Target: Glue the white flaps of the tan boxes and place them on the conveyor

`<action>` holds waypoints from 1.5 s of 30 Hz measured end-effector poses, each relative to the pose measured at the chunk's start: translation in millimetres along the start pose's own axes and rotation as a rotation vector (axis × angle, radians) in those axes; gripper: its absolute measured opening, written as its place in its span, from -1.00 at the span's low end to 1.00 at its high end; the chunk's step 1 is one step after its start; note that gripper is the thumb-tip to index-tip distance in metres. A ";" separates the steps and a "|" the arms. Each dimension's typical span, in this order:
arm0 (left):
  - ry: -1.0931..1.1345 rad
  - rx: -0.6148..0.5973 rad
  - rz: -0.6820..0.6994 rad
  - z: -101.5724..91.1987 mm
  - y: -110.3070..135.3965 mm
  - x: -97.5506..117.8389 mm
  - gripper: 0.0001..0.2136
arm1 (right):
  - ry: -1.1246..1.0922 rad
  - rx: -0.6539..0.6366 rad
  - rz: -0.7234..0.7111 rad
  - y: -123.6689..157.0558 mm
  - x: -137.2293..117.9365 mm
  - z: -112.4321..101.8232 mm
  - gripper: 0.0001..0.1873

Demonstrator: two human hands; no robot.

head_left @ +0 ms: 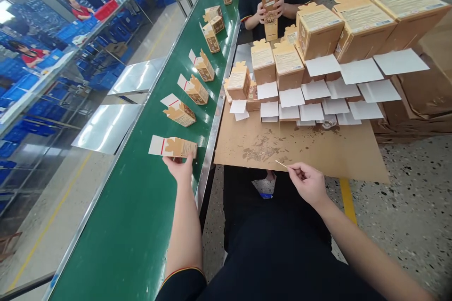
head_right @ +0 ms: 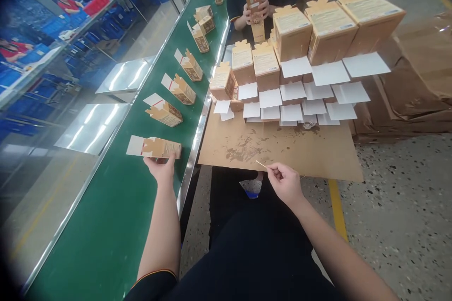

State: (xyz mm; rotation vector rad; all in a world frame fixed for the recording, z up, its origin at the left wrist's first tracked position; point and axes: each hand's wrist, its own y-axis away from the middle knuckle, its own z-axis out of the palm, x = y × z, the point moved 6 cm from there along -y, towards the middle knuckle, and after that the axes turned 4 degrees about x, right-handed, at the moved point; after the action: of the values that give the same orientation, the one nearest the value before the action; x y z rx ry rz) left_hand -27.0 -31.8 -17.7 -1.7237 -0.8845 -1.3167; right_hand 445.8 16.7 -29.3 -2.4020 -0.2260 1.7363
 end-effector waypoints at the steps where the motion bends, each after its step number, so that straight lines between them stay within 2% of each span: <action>1: -0.051 -0.013 -0.047 -7.7 -10.4 -6.0 -0.21 | -0.003 0.005 0.000 -1.7 0.9 -0.5 -0.65; 3: -0.159 -0.026 -0.097 -16.9 -18.8 -13.8 -0.17 | -0.006 0.024 -0.007 -5.1 1.5 -2.7 -0.64; 4: -0.223 0.013 -0.075 -21.3 -17.5 -13.4 -0.12 | -0.003 0.039 -0.013 -6.3 1.5 -5.3 -0.65; 6: -0.351 0.183 0.071 -30.5 -5.7 -2.3 -0.05 | 0.010 0.078 -0.023 -7.3 1.8 -14.4 -0.66; 8: -0.399 0.339 0.277 -30.6 14.0 16.8 -0.13 | 0.032 0.111 -0.026 -6.5 2.8 -26.6 -0.68; 10: -0.303 0.316 0.432 -10.2 27.7 35.4 -0.31 | 0.058 0.136 -0.019 -5.4 4.1 -38.2 -0.68; 12: -0.130 0.155 0.482 33.2 27.2 53.6 -0.48 | 0.072 0.159 -0.012 -6.1 4.0 -46.0 -0.66; 15: 0.050 -0.112 0.376 130.8 2.9 81.6 -0.61 | 0.065 0.165 -0.018 -11.2 -1.9 -45.9 -0.64; 17: 0.035 -0.252 0.279 202.3 -16.8 98.9 -0.54 | 0.059 0.150 -0.031 -14.6 -9.0 -40.2 -0.65; 19: -0.084 -0.375 0.178 263.9 -28.9 109.8 -0.40 | 0.056 0.149 -0.043 -15.3 -16.0 -35.0 -0.68; 21: -0.234 -0.462 0.124 303.0 -29.8 115.2 -0.32 | 0.051 0.170 -0.054 -12.5 -20.4 -33.7 -0.68; 22: -0.287 -0.495 0.125 312.2 -26.8 116.8 -0.32 | 0.051 0.188 -0.058 -10.2 -21.2 -35.2 -0.68; 23: -0.316 -0.520 0.146 314.2 -22.4 117.9 -0.34 | 0.057 0.209 -0.060 -7.8 -20.9 -38.3 -0.67; 25: -0.310 -0.530 0.224 296.6 -11.8 118.0 -0.41 | 0.084 0.249 -0.058 -5.0 -17.4 -49.7 -0.67; 27: -0.268 -0.489 0.306 254.9 0.0 112.5 -0.39 | 0.132 0.281 -0.052 -9.2 -11.4 -67.8 -0.69; 29: -0.237 -0.444 0.367 202.4 16.6 99.4 -0.30 | 0.211 0.302 -0.057 -24.3 -4.8 -90.2 -0.73; 32: -0.244 -0.483 0.391 136.9 56.6 67.4 -0.32 | 0.386 0.304 -0.094 -66.5 5.5 -120.8 -0.76; 34: -0.238 -0.493 0.336 109.5 84.0 44.0 -0.32 | 0.491 0.240 -0.115 -101.3 14.5 -129.6 -0.73; 37: -0.249 -0.528 0.222 96.9 106.8 19.4 -0.15 | 0.582 0.098 -0.114 -145.2 29.4 -125.5 -0.60; 39: -0.241 -0.516 0.165 99.1 100.9 16.1 -0.12 | 0.594 0.028 -0.124 -162.3 35.4 -117.9 -0.54; 42: -0.231 -0.518 0.103 112.1 73.5 23.8 -0.35 | 0.573 -0.037 -0.159 -169.2 35.8 -110.0 -0.53; 45: -0.297 -0.646 0.045 131.6 58.5 28.3 -0.47 | 0.572 -0.009 -0.164 -158.9 27.2 -116.5 -0.58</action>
State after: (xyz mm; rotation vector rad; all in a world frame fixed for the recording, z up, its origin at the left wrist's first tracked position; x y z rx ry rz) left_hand 87.2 60.3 -21.1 -2.4708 -0.5986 -1.4340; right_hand 561.1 171.9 17.1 -2.6733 -0.3353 0.9281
